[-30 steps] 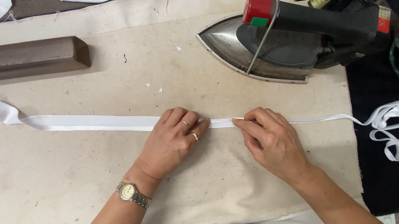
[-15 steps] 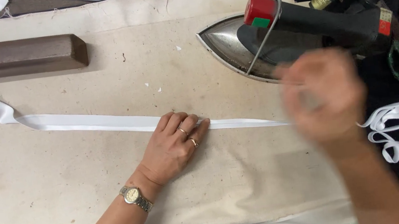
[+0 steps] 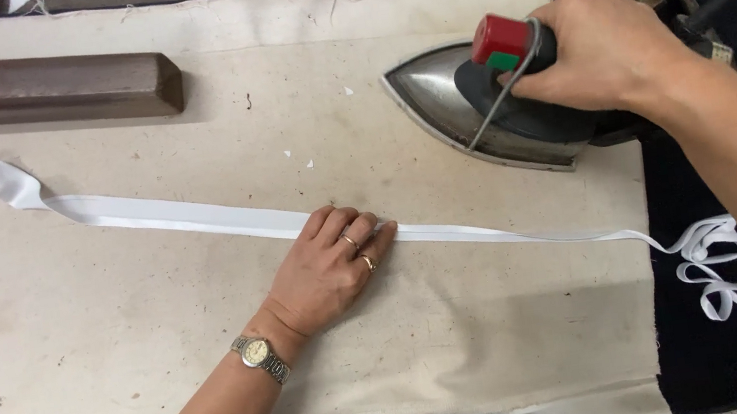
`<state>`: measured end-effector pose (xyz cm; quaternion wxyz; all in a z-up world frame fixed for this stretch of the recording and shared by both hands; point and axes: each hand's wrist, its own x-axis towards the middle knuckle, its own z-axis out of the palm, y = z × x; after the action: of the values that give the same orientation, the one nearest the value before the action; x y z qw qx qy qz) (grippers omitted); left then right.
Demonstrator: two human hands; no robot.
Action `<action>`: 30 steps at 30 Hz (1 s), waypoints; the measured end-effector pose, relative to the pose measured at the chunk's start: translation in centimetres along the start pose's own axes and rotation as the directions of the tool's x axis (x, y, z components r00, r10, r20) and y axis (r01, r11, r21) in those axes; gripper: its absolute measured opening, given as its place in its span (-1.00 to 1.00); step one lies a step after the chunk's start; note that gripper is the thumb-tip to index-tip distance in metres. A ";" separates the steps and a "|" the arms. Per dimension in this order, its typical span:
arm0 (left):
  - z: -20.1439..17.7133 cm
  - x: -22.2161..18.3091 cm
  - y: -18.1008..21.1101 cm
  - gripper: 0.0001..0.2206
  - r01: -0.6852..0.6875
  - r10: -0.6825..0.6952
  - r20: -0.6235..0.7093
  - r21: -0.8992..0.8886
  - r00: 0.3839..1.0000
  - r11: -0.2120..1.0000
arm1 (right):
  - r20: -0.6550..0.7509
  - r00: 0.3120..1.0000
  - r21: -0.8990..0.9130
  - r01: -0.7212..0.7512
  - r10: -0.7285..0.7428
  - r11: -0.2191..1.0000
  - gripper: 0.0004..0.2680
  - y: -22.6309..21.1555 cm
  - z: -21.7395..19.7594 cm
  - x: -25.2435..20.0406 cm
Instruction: Ironing and pressing thin strips of white fabric using an industrial iron and a wooden block to create flat, creased strips.
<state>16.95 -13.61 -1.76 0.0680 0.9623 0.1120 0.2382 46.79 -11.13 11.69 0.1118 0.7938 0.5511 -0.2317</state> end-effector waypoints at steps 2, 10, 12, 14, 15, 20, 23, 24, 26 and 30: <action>0.0 0.1 0.0 -0.78 0.000 0.000 -0.006 0.022 1.000 1.000 | -0.019 0.999 -0.058 0.050 -0.051 0.997 -0.80 0.8 0.5 -0.1; -0.2 0.3 0.0 -0.78 -0.018 0.018 -0.024 0.013 1.000 1.000 | 0.229 0.931 -0.432 0.358 -0.283 0.828 -0.84 2.3 1.3 -2.2; -0.1 0.2 0.0 -0.78 -0.017 0.018 -0.014 0.013 1.000 1.000 | 0.252 0.927 -0.461 0.368 -0.279 0.808 -0.86 2.2 1.6 -2.5; 0.0 0.1 -0.1 -0.78 -0.018 0.018 -0.004 0.017 1.000 1.000 | 0.272 0.922 -0.488 0.379 -0.276 0.786 -0.88 2.0 1.7 -2.7; -0.1 0.1 -0.1 -0.78 -0.021 0.021 -0.003 0.015 1.000 1.000 | 0.282 0.920 -0.499 0.384 -0.273 0.777 -0.88 2.0 1.6 -2.6; 0.0 0.2 -0.1 -0.79 -0.019 0.019 -0.008 0.001 1.000 1.000 | 0.275 0.916 -0.529 0.399 -0.293 0.749 -0.90 1.9 1.5 -2.3; 0.0 0.2 -0.1 -0.78 -0.013 0.013 0.000 -0.009 1.000 1.000 | 0.309 0.914 -0.544 0.396 -0.262 0.740 -0.93 1.2 1.2 -2.3; 0.0 0.2 -0.1 -0.78 -0.015 0.015 0.002 -0.010 1.000 1.000 | 0.313 0.913 -0.550 0.398 -0.260 0.734 -0.92 0.9 1.2 -2.3; -0.1 0.1 -0.1 -0.78 -0.014 0.015 0.007 -0.012 1.000 1.000 | 0.320 0.911 -0.554 0.402 -0.260 0.729 -0.91 0.8 1.4 -2.4; -0.2 0.3 -0.1 -0.79 -0.017 0.017 -0.008 -0.018 1.000 1.000 | 0.312 0.904 -0.546 0.422 -0.291 0.724 -0.92 1.0 1.8 -2.2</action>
<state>17.09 -13.41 -1.51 0.0742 0.9617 0.1021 0.2434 46.69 -14.11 11.16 0.3671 0.5666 0.7238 -0.1421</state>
